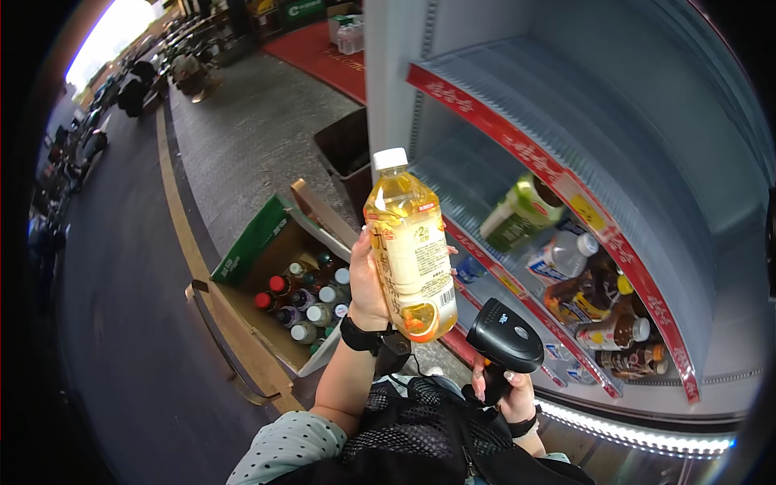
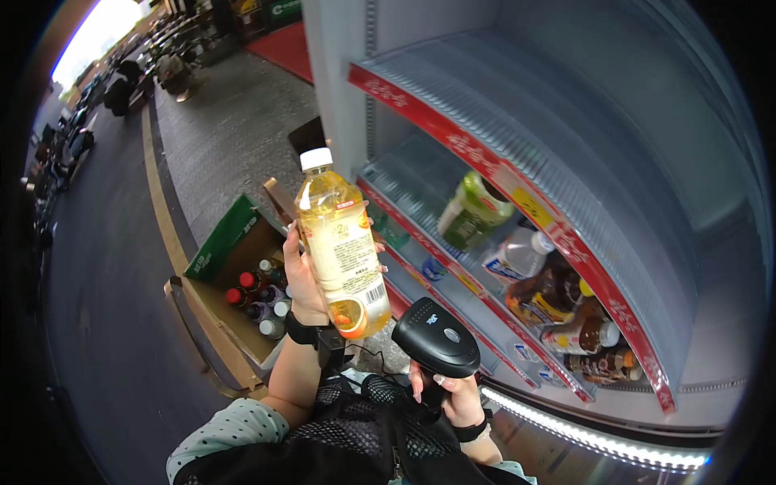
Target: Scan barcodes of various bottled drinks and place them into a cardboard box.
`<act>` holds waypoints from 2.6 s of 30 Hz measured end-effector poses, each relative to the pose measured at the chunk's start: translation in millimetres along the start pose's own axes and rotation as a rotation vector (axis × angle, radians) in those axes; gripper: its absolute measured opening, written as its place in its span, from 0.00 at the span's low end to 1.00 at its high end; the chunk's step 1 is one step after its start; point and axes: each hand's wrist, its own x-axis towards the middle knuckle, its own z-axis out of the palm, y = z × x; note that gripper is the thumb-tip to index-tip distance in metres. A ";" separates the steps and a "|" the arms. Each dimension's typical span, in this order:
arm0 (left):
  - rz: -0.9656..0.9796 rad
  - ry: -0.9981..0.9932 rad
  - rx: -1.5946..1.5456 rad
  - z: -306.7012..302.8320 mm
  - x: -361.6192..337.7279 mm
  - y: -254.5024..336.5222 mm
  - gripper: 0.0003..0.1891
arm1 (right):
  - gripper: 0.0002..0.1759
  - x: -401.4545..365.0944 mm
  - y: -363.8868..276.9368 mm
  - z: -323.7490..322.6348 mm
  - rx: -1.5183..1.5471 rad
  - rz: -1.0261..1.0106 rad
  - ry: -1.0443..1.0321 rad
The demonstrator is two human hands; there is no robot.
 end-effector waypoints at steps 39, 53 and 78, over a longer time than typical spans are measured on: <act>-0.089 0.822 1.829 -350.3 -63.6 145.0 0.34 | 0.19 87.6 79.5 74.8 -0.151 0.017 0.378; -0.567 0.646 1.807 -394.8 -63.3 164.0 0.48 | 0.18 91.5 86.8 68.8 -0.158 0.061 0.394; -0.418 0.759 1.829 -399.0 -39.8 142.8 0.48 | 0.23 92.9 93.7 68.1 -0.073 0.034 0.415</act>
